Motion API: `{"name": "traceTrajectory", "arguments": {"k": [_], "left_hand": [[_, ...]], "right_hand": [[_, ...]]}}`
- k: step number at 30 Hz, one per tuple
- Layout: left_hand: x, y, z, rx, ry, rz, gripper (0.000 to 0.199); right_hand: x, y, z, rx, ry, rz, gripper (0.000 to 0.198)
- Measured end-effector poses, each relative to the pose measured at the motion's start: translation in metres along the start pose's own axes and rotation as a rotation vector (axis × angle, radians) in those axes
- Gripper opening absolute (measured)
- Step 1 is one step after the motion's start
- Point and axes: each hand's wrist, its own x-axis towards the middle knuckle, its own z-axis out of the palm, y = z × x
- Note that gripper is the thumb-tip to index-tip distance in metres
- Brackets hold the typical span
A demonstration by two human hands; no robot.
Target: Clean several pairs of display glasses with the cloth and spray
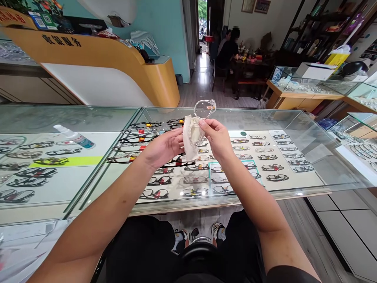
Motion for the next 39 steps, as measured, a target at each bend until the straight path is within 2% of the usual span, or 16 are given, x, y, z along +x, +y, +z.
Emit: {"name": "traceTrajectory", "arguments": {"k": [7,10,19,25,32,39], "left_hand": [[-0.003,-0.002,-0.001,0.118,-0.021,0.005,0.049],[-0.001,-0.005,-0.001,0.122,0.016,-0.011,0.056],[0.000,-0.003,0.000,0.166,-0.023,0.020,0.046],[0.000,-0.013,0.004,0.148,-0.083,0.092,0.059],[0.006,-0.027,0.006,0.148,0.023,0.220,0.065],[0.011,-0.035,0.006,0.112,0.048,0.230,0.071]], "right_hand": [[-0.003,0.000,0.003,-0.005,-0.039,0.003,0.048],[-0.003,0.002,0.005,-0.006,-0.055,0.014,0.049],[-0.003,0.009,0.007,0.004,-0.067,0.051,0.052],[0.000,0.011,0.006,0.047,-0.038,0.072,0.053],[-0.005,0.013,0.012,0.119,-0.060,0.090,0.051],[-0.011,0.015,0.015,0.047,-0.048,0.073,0.049]]}}
